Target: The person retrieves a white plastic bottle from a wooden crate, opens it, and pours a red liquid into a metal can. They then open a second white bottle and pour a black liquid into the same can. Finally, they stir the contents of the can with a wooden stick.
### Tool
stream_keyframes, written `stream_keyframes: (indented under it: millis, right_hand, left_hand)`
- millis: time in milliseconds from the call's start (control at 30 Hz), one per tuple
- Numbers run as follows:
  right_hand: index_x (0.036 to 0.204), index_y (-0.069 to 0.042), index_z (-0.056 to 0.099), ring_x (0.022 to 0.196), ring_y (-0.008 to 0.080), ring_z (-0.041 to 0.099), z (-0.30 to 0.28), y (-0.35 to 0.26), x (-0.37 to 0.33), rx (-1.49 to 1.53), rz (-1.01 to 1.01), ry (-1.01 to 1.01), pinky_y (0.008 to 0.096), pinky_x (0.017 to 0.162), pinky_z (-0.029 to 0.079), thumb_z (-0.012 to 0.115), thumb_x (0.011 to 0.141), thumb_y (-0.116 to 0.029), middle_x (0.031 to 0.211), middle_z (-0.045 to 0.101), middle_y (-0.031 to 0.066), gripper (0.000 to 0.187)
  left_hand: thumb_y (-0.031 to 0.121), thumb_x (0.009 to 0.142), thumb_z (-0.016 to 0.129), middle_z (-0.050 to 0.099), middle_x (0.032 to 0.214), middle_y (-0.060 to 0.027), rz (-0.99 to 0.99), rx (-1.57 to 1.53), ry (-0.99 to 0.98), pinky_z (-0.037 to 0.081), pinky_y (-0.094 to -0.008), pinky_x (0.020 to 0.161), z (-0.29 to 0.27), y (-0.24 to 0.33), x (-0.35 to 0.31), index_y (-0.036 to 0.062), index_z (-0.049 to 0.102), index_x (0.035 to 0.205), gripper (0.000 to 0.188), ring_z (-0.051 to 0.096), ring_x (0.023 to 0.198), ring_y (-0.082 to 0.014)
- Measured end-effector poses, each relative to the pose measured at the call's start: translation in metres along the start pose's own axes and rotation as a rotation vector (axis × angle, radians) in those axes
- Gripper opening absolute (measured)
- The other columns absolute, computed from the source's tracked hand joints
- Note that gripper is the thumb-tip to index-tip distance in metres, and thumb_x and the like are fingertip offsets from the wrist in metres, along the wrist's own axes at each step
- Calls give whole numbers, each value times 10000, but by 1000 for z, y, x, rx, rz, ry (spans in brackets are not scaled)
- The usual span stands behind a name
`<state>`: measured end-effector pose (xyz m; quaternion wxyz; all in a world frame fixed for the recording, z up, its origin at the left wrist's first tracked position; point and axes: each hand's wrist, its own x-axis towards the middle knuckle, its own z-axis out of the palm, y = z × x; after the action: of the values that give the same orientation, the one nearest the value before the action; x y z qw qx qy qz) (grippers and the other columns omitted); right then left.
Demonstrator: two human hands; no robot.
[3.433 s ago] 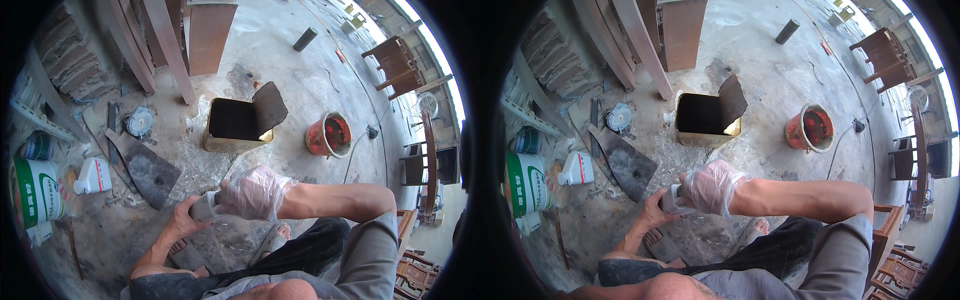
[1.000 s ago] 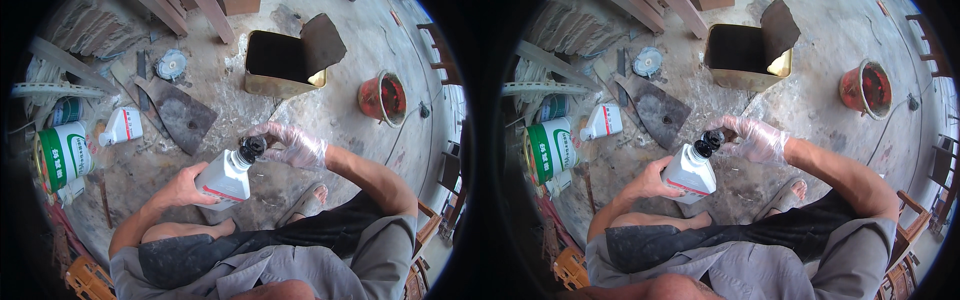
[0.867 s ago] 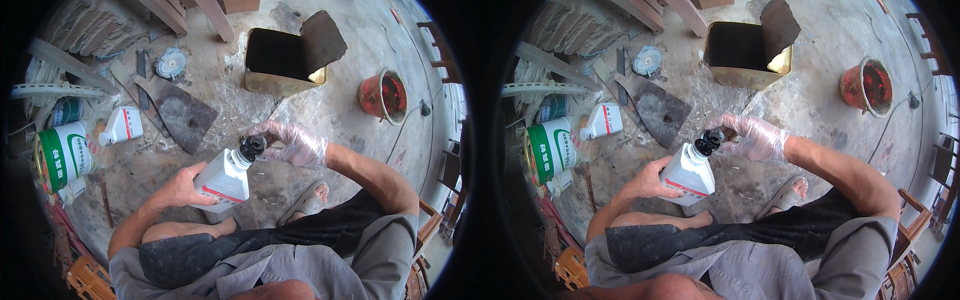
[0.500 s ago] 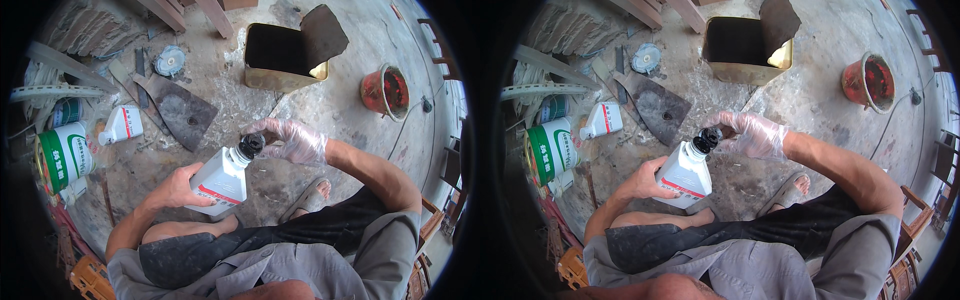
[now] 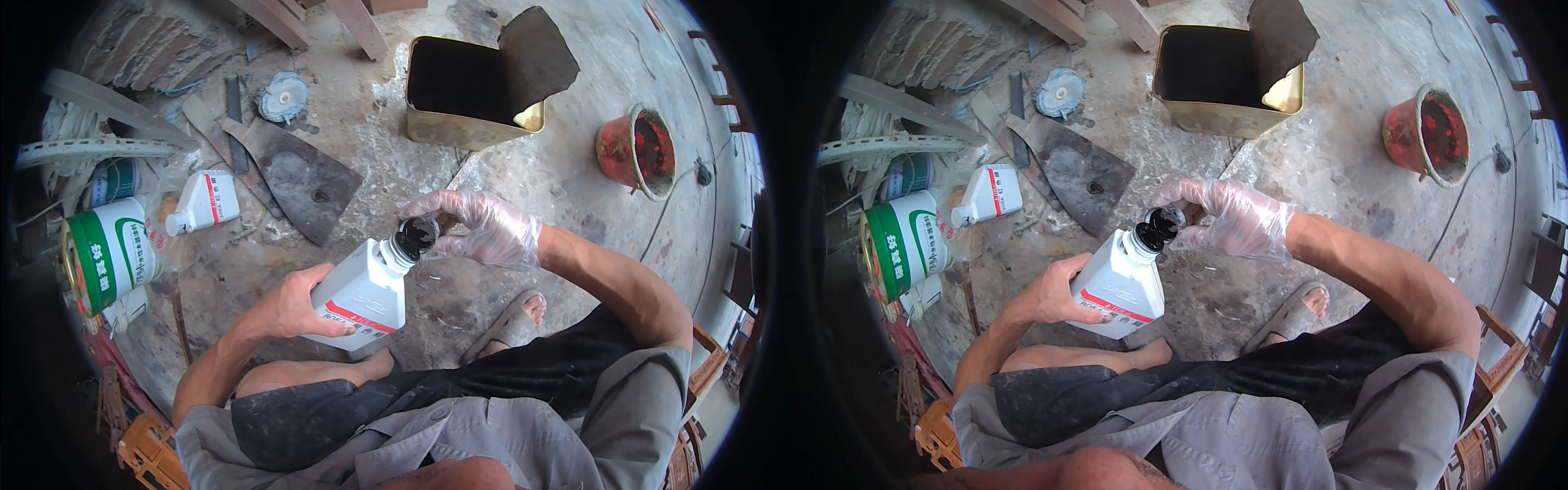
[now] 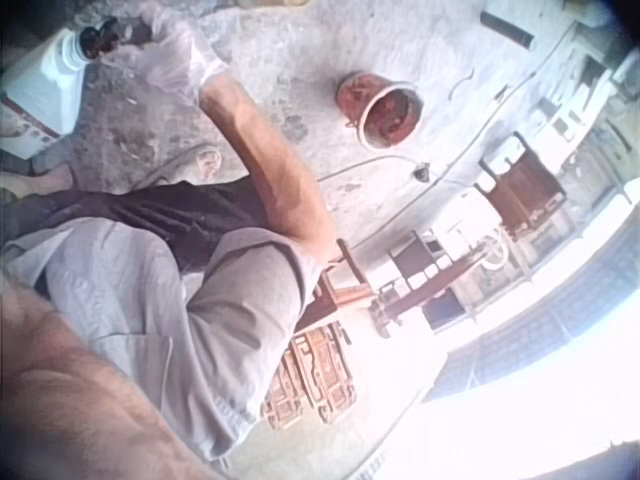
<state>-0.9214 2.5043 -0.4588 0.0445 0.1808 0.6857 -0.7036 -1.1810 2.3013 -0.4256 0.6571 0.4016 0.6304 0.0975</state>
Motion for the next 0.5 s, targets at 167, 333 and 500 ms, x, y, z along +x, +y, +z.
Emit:
stream_keyframes:
  millis: [167,333,500]
  right_hand:
    - [1318,-115,578,941,146,642,1,3,-1,50,-36,31,335,873,519,710,906,-25,1036,680,54,442]
    - [1320,-124,584,891,139,634,-1,5,1,-29,-39,33,331,840,520,723,901,-44,972,670,39,448]
    - [1314,-134,593,877,132,631,-1,4,1,-35,-42,33,328,821,520,725,901,-48,957,668,30,442]
  left_hand:
    - [306,638,890,689,1044,-124,47,-29,16,499,-323,869,1,-2,1,-25,622,1169,680,651,970,-192]
    - [306,640,889,687,1052,-127,42,-28,6,498,-323,873,-1,0,-1,-28,619,1183,692,649,976,-190]
    - [297,611,904,682,1085,-127,1,-8,-6,489,-321,894,-5,5,-2,-48,609,1216,757,642,992,-196]
